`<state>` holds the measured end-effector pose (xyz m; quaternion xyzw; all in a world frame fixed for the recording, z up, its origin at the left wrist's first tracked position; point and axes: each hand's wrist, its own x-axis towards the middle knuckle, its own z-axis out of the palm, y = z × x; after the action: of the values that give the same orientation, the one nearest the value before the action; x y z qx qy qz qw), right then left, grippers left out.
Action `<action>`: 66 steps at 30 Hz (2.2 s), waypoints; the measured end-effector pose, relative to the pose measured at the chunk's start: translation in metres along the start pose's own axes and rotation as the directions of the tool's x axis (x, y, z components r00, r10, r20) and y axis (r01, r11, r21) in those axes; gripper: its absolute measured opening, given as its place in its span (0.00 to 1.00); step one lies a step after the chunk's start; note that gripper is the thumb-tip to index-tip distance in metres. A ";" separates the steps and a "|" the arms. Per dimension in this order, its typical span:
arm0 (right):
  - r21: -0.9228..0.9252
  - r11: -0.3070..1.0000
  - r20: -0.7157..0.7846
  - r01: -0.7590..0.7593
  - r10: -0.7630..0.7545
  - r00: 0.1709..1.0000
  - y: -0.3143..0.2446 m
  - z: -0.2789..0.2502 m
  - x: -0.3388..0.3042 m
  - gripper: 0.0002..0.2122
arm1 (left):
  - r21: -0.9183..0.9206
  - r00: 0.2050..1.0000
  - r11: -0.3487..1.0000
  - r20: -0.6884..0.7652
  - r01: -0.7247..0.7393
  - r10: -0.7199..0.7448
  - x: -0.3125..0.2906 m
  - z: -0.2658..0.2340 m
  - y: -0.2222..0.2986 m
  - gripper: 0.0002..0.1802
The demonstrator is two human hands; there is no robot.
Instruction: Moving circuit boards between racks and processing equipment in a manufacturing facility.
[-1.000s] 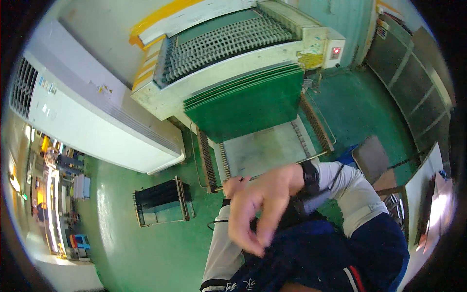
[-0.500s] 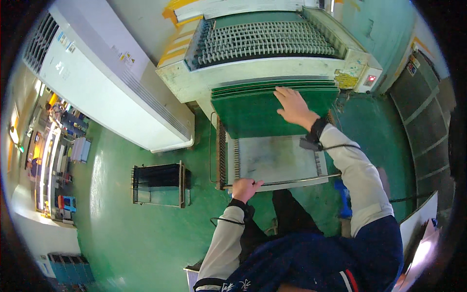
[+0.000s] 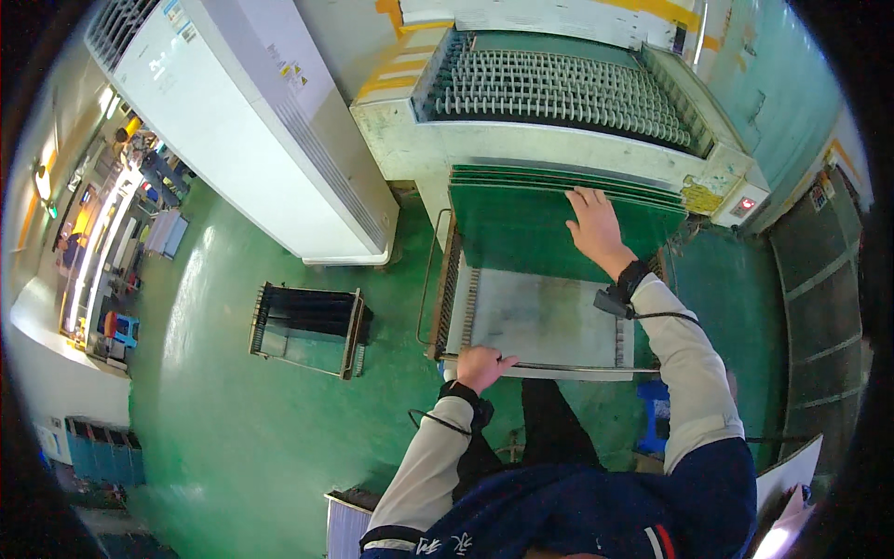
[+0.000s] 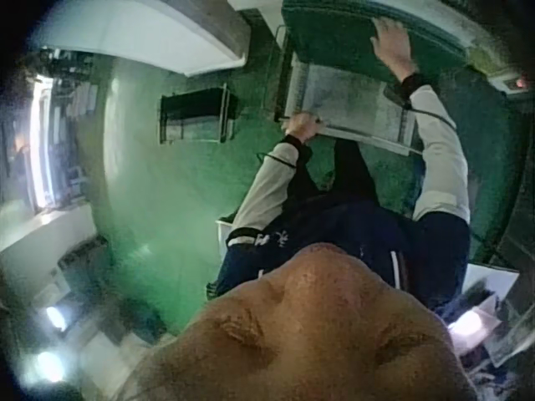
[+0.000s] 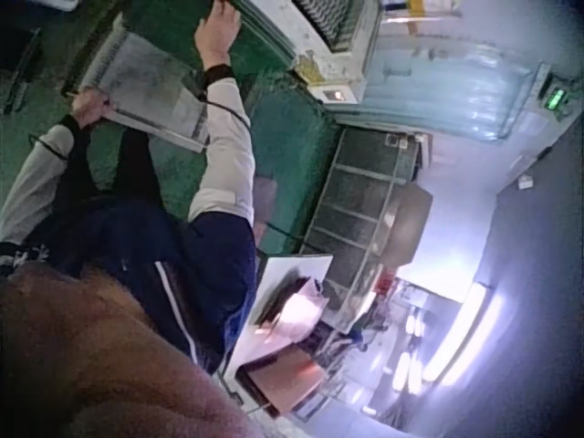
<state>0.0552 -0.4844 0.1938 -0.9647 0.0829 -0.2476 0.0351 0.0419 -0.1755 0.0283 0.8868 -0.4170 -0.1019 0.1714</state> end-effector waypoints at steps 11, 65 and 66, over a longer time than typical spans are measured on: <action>-0.046 0.999 -0.035 0.026 -0.028 0.999 -0.020 -0.004 -0.013 0.26 | -0.031 1.000 0.999 -0.001 0.013 -0.013 -0.002 -0.002 0.001 0.30; 0.762 -0.615 0.558 -0.202 0.465 0.687 0.125 -0.012 0.100 0.09 | 0.008 0.999 1.000 0.038 -0.017 0.017 -0.004 0.005 -0.009 0.32; 0.760 -0.603 0.578 -0.243 0.454 0.678 0.125 -0.004 0.102 0.09 | -0.005 0.999 1.000 0.034 -0.014 0.014 -0.005 0.008 -0.011 0.31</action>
<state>0.1236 -0.6257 0.2320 -0.3477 0.2218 -0.2253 0.8827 0.0438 -0.1671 0.0169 0.8815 -0.4259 -0.1167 0.1671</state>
